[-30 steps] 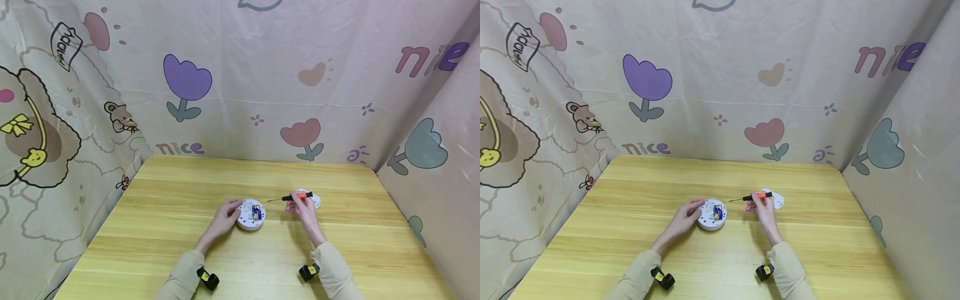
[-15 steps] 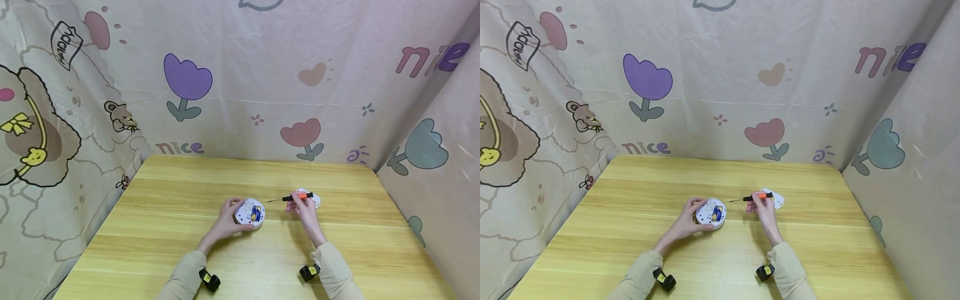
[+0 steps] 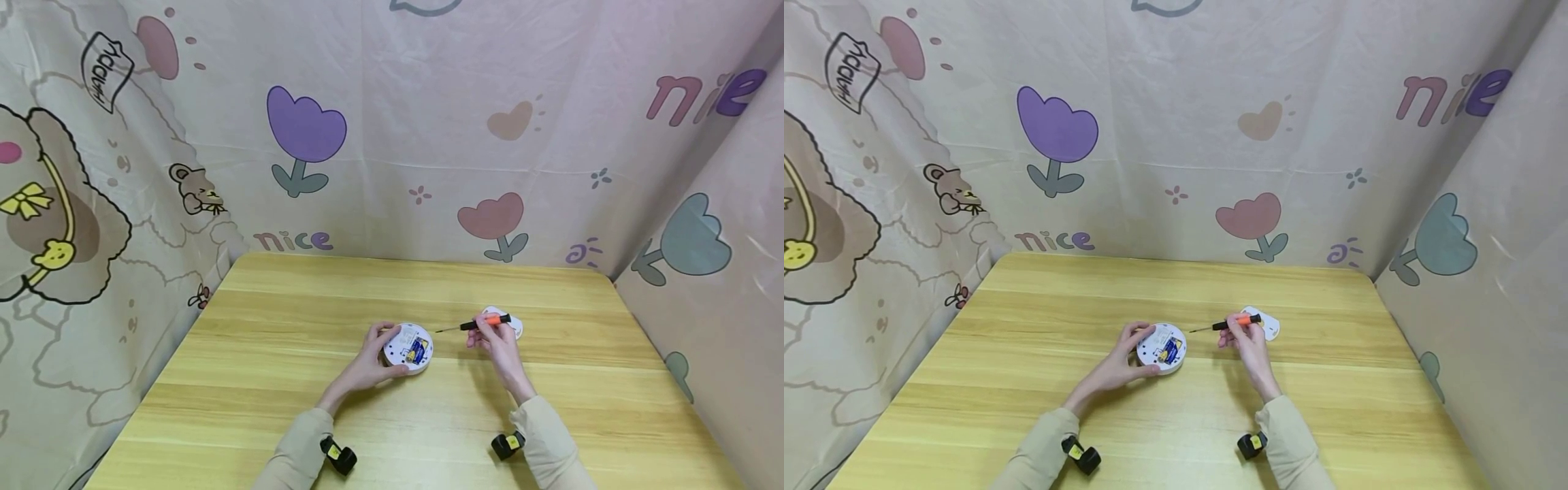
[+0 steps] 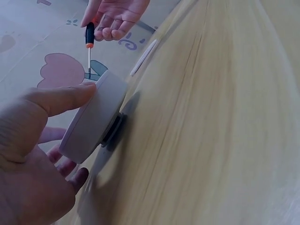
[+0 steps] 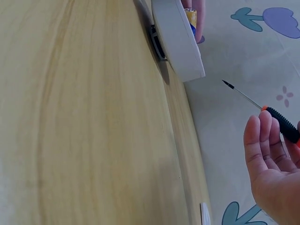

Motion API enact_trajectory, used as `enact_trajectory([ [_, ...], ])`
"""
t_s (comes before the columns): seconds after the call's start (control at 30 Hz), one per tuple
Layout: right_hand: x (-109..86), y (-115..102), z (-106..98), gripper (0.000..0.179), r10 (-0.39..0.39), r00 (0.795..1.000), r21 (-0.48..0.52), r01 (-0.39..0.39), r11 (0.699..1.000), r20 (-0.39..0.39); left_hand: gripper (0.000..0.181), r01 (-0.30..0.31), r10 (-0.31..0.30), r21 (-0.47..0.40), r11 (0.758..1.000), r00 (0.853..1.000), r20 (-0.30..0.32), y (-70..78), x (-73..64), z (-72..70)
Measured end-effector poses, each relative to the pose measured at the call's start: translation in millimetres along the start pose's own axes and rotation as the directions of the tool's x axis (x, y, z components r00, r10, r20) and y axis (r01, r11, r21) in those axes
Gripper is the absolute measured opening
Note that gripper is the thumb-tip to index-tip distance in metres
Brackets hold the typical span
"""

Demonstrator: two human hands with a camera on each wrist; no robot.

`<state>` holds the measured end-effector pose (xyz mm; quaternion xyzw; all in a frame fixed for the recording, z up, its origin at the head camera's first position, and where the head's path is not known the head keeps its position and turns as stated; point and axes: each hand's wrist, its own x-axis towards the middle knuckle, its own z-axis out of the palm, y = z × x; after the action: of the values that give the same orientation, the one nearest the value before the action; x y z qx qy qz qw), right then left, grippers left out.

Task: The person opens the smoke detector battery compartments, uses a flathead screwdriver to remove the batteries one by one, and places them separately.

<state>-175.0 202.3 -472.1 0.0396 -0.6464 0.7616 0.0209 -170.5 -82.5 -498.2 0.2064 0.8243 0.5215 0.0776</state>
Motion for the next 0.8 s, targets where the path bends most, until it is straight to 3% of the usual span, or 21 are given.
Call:
enact_trajectory([
  [0.23,-2.5,0.6,-2.0,0.020,-0.018,0.999,-0.021,0.019,1.000,0.048,0.082,-0.004,0.004,-0.007,1.000,0.999,0.038,-0.1,0.6,-3.8],
  [0.8,-7.8,0.9,-0.3,0.030,-0.049,0.996,-0.072,0.055,0.996,0.076,0.075,0.028,-0.026,-0.036,0.999,0.998,0.056,-2.9,-2.9,-8.4],
])
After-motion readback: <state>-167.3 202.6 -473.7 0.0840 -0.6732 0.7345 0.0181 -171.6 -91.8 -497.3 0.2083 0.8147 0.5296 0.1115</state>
